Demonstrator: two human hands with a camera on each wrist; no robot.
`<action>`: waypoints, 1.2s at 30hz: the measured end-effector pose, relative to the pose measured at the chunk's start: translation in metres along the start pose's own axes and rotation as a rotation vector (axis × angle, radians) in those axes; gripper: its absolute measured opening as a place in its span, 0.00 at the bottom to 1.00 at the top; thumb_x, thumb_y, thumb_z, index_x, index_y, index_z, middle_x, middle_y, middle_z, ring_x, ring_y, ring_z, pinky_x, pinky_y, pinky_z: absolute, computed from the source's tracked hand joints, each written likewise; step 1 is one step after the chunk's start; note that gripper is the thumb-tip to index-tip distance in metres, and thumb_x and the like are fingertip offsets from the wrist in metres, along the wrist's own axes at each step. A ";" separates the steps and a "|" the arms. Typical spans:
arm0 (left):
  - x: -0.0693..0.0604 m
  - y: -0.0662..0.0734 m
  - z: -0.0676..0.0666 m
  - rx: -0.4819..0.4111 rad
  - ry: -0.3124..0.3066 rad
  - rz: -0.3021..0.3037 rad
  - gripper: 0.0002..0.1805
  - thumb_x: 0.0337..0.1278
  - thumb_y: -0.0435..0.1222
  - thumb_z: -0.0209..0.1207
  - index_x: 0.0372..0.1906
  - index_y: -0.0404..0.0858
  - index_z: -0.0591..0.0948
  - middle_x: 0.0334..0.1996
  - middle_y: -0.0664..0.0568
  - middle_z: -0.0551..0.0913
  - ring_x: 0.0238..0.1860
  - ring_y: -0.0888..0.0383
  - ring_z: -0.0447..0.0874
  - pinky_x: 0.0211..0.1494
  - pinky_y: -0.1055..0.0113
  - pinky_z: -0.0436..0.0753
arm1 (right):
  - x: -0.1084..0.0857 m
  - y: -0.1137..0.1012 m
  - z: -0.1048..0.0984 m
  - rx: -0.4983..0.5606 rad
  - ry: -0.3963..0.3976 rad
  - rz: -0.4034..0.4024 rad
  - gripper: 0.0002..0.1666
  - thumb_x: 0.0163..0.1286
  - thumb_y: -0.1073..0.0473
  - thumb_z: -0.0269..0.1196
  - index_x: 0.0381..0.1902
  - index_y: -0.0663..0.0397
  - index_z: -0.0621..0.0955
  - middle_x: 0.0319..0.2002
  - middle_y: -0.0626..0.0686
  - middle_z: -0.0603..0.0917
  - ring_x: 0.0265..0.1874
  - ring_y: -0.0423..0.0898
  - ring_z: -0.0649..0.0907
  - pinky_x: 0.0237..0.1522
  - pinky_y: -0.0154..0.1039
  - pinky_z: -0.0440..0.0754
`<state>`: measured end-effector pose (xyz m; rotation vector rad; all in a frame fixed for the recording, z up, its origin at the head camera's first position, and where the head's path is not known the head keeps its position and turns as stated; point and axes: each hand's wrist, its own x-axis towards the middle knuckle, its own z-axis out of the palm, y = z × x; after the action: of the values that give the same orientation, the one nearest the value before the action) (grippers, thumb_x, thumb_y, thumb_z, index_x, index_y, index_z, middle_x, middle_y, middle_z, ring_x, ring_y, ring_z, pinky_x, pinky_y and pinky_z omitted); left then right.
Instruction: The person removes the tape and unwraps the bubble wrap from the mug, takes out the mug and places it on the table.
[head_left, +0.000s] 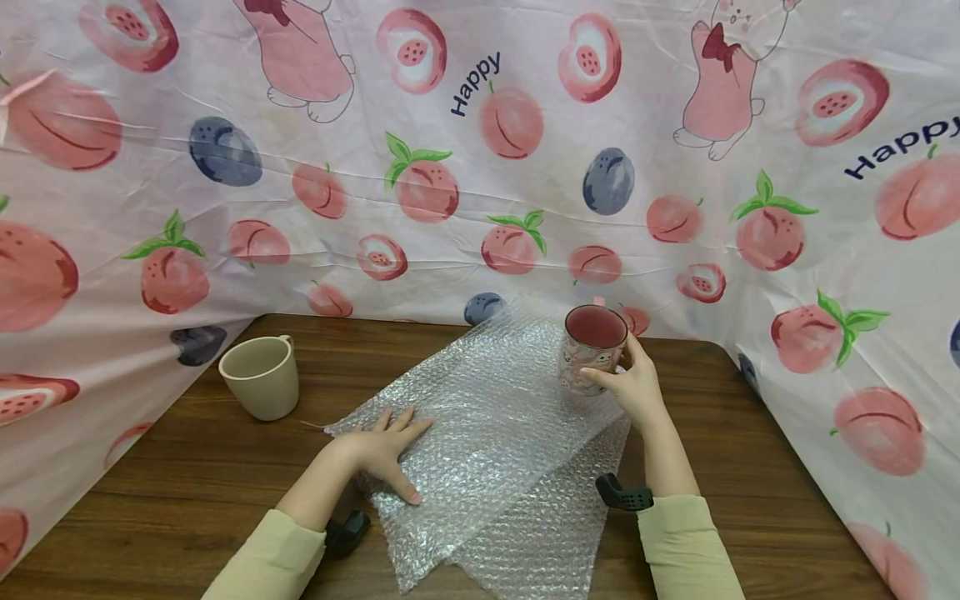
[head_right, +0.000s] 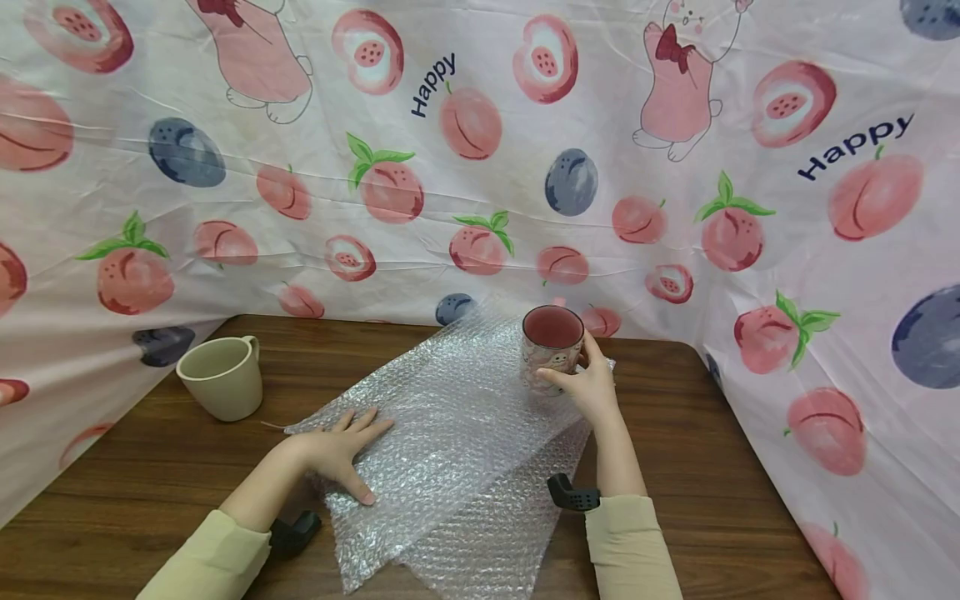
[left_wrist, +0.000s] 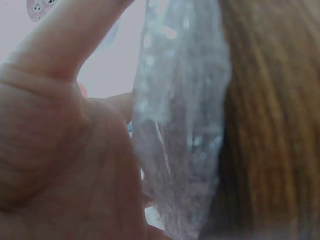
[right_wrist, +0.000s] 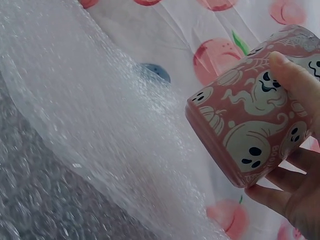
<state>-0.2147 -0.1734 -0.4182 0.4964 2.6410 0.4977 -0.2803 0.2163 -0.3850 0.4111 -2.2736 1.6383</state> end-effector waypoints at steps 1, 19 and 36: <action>0.000 0.000 0.000 0.000 0.000 -0.001 0.66 0.32 0.60 0.73 0.77 0.46 0.49 0.75 0.39 0.36 0.71 0.33 0.28 0.59 0.24 0.39 | 0.000 0.000 -0.002 -0.004 0.005 0.004 0.48 0.54 0.58 0.75 0.70 0.46 0.64 0.62 0.57 0.70 0.60 0.57 0.70 0.58 0.56 0.70; 0.000 -0.001 0.001 0.001 0.008 -0.005 0.66 0.31 0.59 0.74 0.77 0.46 0.49 0.75 0.39 0.36 0.71 0.33 0.28 0.59 0.24 0.39 | -0.007 0.011 -0.031 -0.093 0.121 0.038 0.48 0.55 0.54 0.74 0.71 0.46 0.65 0.59 0.57 0.73 0.53 0.50 0.73 0.45 0.34 0.75; 0.000 0.000 0.000 0.003 0.000 -0.002 0.66 0.32 0.59 0.74 0.77 0.45 0.49 0.75 0.38 0.36 0.71 0.32 0.28 0.58 0.24 0.39 | -0.014 0.014 -0.054 -0.082 0.215 0.113 0.48 0.56 0.53 0.73 0.71 0.47 0.64 0.60 0.57 0.72 0.52 0.48 0.72 0.40 0.26 0.75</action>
<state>-0.2145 -0.1736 -0.4180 0.4953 2.6419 0.4933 -0.2690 0.2727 -0.3868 0.0833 -2.2270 1.5519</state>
